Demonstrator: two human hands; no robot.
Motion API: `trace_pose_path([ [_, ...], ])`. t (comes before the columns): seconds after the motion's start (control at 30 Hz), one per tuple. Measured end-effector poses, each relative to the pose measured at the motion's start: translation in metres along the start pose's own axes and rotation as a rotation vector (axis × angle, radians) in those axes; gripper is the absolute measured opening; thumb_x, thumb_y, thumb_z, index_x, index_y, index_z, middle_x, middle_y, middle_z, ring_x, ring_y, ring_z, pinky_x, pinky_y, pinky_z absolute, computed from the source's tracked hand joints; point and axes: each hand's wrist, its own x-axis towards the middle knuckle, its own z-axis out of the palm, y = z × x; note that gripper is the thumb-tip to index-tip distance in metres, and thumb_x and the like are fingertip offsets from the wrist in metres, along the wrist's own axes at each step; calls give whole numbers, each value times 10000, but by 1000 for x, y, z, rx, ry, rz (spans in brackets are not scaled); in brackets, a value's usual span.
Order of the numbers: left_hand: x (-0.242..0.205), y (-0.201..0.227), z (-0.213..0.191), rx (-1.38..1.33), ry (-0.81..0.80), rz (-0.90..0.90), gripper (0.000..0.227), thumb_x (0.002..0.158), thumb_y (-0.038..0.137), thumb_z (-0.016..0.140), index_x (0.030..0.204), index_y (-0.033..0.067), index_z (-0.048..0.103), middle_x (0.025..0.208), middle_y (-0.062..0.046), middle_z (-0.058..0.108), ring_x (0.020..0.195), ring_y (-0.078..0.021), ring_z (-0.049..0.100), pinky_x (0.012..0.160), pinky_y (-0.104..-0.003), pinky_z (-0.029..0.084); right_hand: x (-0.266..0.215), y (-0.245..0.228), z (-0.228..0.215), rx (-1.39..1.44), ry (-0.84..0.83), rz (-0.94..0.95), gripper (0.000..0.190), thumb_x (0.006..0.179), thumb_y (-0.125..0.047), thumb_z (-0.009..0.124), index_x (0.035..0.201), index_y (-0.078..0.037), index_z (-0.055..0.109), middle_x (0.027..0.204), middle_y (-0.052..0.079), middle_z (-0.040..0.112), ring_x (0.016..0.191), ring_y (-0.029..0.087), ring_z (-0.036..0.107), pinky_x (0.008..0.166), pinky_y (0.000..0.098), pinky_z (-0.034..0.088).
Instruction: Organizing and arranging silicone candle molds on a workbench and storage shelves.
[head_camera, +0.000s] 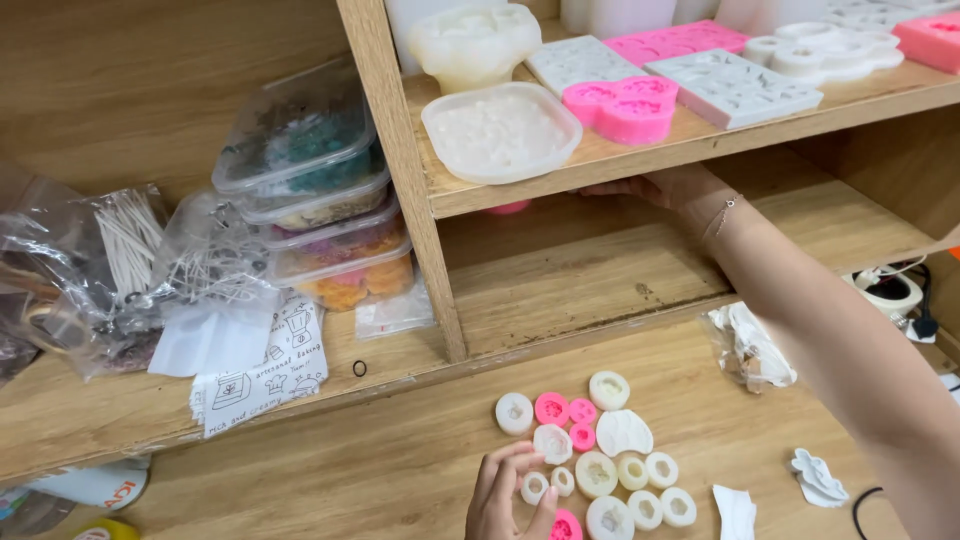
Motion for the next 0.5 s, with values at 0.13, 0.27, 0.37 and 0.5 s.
trace_pose_path([
  [0.13, -19, -63, 26, 60, 11, -50, 367, 788, 181, 817, 1135, 106, 723, 1258, -88, 652, 1147, -212, 700, 893, -362, 605, 18, 11, -31, -18, 20, -117, 376, 1089, -288, 409, 1399, -91, 488, 1306, 107, 614, 1124, 269, 674, 827, 456, 591],
  [0.27, -40, -88, 42, 134, 70, -69, 341, 769, 225, 855, 1078, 132, 744, 1183, -81, 691, 1111, -215, 723, 891, -360, 609, 23, 31, -69, -29, 27, -194, 339, 1103, -255, 416, 1379, -78, 502, 1253, 106, 619, 1076, 254, 674, 812, 433, 587],
  [0.37, -52, -83, 40, 158, 84, -29, 343, 777, 212, 842, 1085, 113, 727, 1182, -110, 683, 1146, -269, 695, 954, -394, 565, 4, 38, -98, -39, 43, -231, 312, 1114, -231, 422, 1364, -68, 512, 1213, 106, 623, 1041, 243, 674, 801, 416, 585],
  [0.5, -60, -68, 37, 202, -4, -284, 459, 788, 209, 817, 1219, 155, 666, 1190, -132, 633, 1203, -332, 615, 1011, -422, 494, -35, 36, -133, -57, 78, -273, 276, 1128, -197, 429, 1345, -55, 526, 1160, 105, 628, 993, 229, 674, 786, 393, 582],
])
